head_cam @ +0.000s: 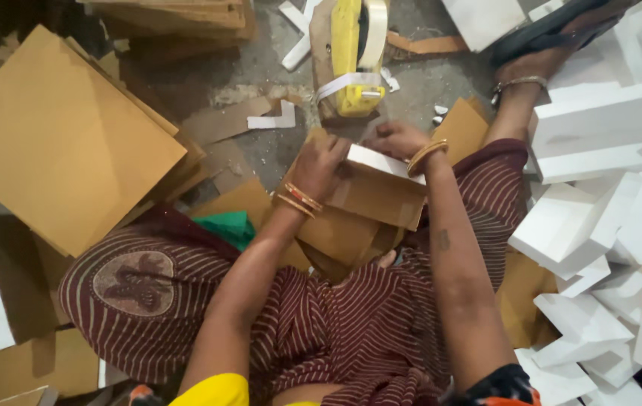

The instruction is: The person sits on the floor and assembles small cardboard boxes by inserting white foam inserts and sealing the flaps with adhesive tape. The person repeatedly picks up foam pieces, places them inside the boxes, and uses a tape dispenser to seal each box.

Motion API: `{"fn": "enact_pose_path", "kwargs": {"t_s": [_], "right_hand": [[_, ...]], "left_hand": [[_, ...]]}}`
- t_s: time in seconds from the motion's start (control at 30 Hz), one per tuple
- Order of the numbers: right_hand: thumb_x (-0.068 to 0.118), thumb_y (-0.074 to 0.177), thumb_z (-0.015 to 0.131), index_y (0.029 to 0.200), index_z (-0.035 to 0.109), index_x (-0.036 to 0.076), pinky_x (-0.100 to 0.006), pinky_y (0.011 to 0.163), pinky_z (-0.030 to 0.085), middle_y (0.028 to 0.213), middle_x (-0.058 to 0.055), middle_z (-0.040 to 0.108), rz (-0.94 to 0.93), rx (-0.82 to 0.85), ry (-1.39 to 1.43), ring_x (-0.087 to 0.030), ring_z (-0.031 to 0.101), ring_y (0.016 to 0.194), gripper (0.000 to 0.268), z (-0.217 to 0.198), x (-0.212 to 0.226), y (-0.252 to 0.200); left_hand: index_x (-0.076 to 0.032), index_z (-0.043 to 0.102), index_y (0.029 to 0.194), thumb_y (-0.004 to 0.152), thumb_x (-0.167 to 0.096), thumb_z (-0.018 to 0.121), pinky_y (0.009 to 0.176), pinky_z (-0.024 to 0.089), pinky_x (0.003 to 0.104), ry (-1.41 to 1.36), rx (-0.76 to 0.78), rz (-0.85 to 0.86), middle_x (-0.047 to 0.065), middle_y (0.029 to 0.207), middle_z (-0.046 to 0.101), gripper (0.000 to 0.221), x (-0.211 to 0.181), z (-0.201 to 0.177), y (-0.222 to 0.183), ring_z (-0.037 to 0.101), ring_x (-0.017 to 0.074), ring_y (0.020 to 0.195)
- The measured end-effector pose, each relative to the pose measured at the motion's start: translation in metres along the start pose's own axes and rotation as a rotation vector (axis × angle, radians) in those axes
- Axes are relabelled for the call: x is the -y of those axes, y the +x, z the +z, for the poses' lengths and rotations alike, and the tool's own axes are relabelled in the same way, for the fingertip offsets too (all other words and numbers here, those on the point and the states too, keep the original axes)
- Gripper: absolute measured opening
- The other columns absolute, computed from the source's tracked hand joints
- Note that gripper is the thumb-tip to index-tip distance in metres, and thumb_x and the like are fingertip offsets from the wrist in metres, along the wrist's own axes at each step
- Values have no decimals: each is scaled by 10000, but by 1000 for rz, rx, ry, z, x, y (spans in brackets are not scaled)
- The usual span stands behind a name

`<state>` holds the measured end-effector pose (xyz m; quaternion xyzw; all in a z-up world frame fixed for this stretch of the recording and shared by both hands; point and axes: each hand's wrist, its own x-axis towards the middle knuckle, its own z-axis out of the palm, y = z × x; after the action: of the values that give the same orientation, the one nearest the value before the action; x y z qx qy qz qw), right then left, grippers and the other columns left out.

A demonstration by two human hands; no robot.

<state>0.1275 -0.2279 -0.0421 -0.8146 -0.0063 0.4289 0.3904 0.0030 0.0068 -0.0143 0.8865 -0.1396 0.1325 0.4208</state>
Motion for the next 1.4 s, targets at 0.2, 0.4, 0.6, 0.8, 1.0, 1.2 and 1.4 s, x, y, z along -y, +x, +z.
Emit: {"fn": "enact_pose_path", "kwargs": {"t_s": [0.2,0.4,0.6,0.8,1.0,1.2,1.4], "right_hand": [[159,782,685,1100,813,67,-360,891,572,1101,-124,811,-37,31,-415,-222,755,975,355,-4,-25,16],[314,853,764,1184,762,97,-402,978,542,1186,-165,736,214,-363,-498,-307,726,1067,396,-15,-2,-54],[415,793,811,1244,656,79,-439,933,512,1175,-164,694,-234,-301,-644,-343,665,1079,583,5,5,-133],[236,856,676,1364,603,54,-440,966,524,1238,-184,691,-377,-911,-595,-350,667,1128,544,31,-55,-177],[131,925,737,1276,570,-54,-313,926,537,1190,-102,678,-506,-1142,798,-174,652,1059,431,31,-101,-197],[229,910,753,1290,554,-68,-372,919,473,1197,-157,632,-201,-1209,775,-236,591,1098,522,35,-64,-171],[378,887,772,1368,531,-57,-475,986,365,1317,-221,546,-541,-1064,84,-312,484,1222,692,99,-1,-197]], "left_hand": [[-98,641,1081,706,-89,790,746,483,495,-36,-46,0,131,963,629,404,-8,0,-11,613,394,888],[-117,615,990,744,-64,783,822,469,491,60,-35,-36,104,973,631,303,-6,2,-14,589,379,948],[-109,611,1024,752,-145,795,845,471,502,51,-9,-23,118,1011,641,330,-1,4,-17,590,394,986],[-91,600,1317,858,-371,784,878,480,520,57,-64,-109,180,1163,643,568,21,0,-15,595,410,1056],[-77,603,1186,782,-422,813,921,477,553,400,84,-268,185,1185,634,572,58,14,-32,602,413,1114],[-82,613,1207,781,-350,814,931,496,533,383,264,-318,233,1204,610,541,61,19,-50,600,434,1106],[-70,577,1301,756,-354,828,898,491,556,406,249,-254,243,1211,604,663,42,-8,-48,597,455,1085]]}}
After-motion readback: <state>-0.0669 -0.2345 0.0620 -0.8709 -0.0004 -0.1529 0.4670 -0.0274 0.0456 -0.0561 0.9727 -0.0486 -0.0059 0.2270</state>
